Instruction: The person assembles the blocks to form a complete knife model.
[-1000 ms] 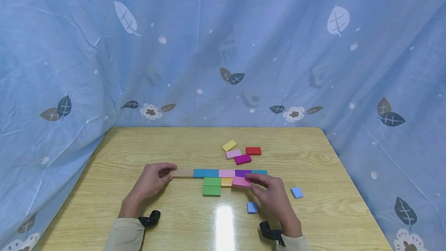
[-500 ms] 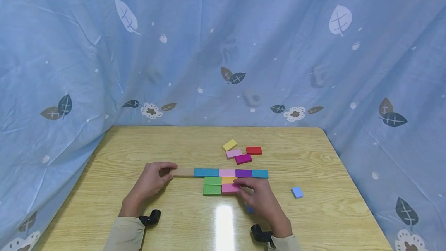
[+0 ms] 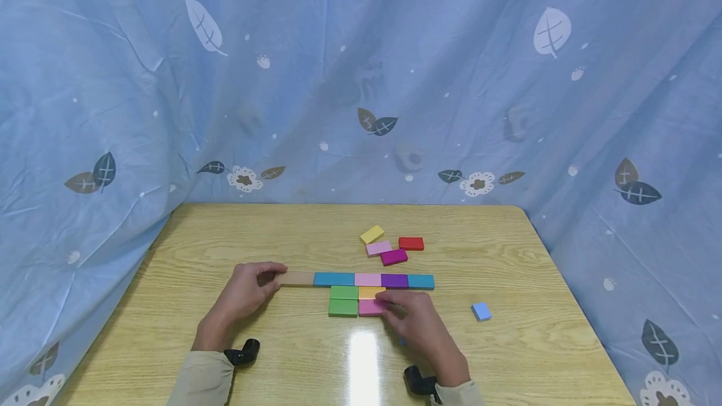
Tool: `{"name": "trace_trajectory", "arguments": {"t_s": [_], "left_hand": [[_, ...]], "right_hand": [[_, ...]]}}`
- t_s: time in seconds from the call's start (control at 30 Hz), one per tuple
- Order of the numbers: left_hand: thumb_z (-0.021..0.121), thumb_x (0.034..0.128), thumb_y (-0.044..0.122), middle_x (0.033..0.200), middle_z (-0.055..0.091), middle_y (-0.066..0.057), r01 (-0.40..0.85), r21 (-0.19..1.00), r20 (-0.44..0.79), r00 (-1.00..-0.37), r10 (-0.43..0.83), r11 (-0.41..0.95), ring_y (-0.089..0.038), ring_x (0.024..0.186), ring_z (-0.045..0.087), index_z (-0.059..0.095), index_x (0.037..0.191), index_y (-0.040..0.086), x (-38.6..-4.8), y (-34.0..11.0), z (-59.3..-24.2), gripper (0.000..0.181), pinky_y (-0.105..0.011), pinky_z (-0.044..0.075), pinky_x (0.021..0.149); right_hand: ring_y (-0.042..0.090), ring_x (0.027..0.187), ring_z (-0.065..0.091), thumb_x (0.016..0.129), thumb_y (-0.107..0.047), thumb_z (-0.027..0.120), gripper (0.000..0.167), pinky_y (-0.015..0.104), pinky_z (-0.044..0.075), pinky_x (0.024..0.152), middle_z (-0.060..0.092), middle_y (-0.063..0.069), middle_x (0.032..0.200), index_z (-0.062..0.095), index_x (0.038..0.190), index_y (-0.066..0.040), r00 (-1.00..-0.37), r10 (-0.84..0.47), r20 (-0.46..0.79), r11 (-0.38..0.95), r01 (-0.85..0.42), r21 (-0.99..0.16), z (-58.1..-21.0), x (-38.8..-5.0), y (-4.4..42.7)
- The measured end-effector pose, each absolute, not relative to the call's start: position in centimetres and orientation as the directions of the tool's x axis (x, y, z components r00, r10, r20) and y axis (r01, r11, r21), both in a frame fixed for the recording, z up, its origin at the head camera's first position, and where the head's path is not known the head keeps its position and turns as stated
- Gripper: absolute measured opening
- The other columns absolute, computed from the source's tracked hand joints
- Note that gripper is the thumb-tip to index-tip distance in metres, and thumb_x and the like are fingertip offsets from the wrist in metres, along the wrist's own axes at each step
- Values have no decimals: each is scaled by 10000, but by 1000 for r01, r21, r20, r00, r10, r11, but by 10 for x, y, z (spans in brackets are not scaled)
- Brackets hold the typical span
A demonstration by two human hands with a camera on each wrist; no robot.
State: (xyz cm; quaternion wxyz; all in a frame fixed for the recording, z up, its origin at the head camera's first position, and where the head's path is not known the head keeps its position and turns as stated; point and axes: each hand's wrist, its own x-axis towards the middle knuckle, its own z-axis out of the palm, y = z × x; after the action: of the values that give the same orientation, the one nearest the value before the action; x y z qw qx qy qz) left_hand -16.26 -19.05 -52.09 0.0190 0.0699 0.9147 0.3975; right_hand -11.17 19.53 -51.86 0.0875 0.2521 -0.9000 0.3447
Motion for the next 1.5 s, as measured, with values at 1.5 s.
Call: {"name": "trace_trajectory", "arguments": {"t_s": [1.5], "left_hand": [[791,955,-34,1284,801,-68,116,738,32,-990,138,664,-320,1311,712,822,1259,139,-162,-191,-524,351,-559,562,1147]], "right_hand": [[293,1018,826,882,-50,914,352,370,688,904,848,55,1136,831,1221,-88,-894,-236,382,590,-444,-674,-494,-135,222]]}}
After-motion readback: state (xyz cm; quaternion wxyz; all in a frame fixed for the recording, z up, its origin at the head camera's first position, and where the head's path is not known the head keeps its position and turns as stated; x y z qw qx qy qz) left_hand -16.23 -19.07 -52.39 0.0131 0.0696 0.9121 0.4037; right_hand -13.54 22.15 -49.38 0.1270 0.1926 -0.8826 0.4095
